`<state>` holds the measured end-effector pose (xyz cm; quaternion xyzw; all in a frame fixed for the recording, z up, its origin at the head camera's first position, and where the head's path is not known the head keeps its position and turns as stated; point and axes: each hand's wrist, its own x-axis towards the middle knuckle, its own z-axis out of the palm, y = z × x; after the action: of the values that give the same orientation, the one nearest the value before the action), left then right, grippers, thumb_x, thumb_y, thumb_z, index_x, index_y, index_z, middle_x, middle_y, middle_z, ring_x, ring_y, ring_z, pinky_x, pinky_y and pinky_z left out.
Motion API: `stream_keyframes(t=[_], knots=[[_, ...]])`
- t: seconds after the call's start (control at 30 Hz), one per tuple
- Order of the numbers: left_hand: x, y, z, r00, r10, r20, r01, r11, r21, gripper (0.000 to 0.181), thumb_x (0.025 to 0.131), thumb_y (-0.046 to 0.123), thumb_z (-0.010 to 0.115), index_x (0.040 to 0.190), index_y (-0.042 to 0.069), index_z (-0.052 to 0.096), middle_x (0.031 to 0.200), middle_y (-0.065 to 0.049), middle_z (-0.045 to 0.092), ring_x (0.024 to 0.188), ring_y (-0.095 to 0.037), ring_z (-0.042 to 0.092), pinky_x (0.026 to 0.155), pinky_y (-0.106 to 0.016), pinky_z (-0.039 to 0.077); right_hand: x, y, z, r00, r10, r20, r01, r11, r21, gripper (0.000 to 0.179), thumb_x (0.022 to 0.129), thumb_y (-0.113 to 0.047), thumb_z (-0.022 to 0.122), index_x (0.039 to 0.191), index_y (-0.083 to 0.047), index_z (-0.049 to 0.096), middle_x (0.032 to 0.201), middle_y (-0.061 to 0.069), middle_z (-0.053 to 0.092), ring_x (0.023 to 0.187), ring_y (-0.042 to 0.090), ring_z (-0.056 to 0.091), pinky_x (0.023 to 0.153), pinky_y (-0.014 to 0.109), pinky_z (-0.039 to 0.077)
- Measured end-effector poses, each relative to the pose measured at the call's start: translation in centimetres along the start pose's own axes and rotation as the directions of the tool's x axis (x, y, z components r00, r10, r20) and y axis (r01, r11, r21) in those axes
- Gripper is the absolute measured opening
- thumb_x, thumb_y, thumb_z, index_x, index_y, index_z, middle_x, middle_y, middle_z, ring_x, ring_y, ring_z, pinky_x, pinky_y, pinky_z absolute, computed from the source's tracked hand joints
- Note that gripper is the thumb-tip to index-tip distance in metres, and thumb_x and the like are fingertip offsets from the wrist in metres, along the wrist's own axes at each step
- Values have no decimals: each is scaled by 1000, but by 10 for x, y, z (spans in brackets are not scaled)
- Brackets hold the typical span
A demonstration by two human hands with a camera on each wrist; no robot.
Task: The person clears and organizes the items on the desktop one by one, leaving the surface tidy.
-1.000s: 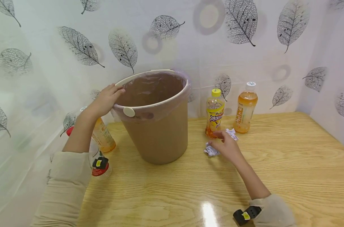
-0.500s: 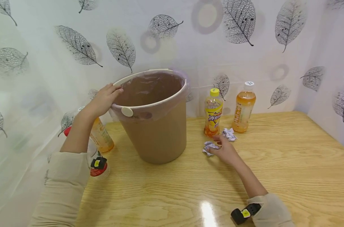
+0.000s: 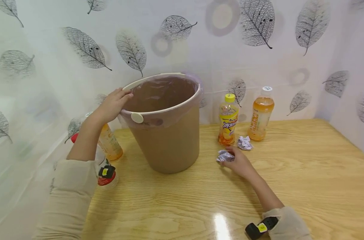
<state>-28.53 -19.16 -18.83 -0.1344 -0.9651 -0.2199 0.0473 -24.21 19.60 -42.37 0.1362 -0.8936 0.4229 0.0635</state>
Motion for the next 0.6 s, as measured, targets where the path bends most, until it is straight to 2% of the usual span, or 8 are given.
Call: stream_keyframes(t=[0.2, 0.6], knots=[[0, 0, 2, 1000, 1, 3, -1, 1000, 3, 60, 98, 42, 26, 142, 1, 30, 149, -24, 7, 136, -35, -1, 107, -54, 3, -1, 3, 0, 1000, -5, 13, 5, 1000, 3, 52, 78, -13, 74, 117, 11, 50, 107, 24, 56, 94, 32, 53, 77, 43, 44], [-1, 1, 0, 1000, -7, 8, 7, 1000, -9, 60, 98, 42, 26, 142, 1, 30, 149, -24, 5, 136, -34, -3, 107, -53, 2, 0, 2, -1, 999, 17, 31, -17, 1000, -13, 55, 81, -18, 71, 122, 10, 48, 111, 24, 55, 96, 32, 52, 78, 41, 44]])
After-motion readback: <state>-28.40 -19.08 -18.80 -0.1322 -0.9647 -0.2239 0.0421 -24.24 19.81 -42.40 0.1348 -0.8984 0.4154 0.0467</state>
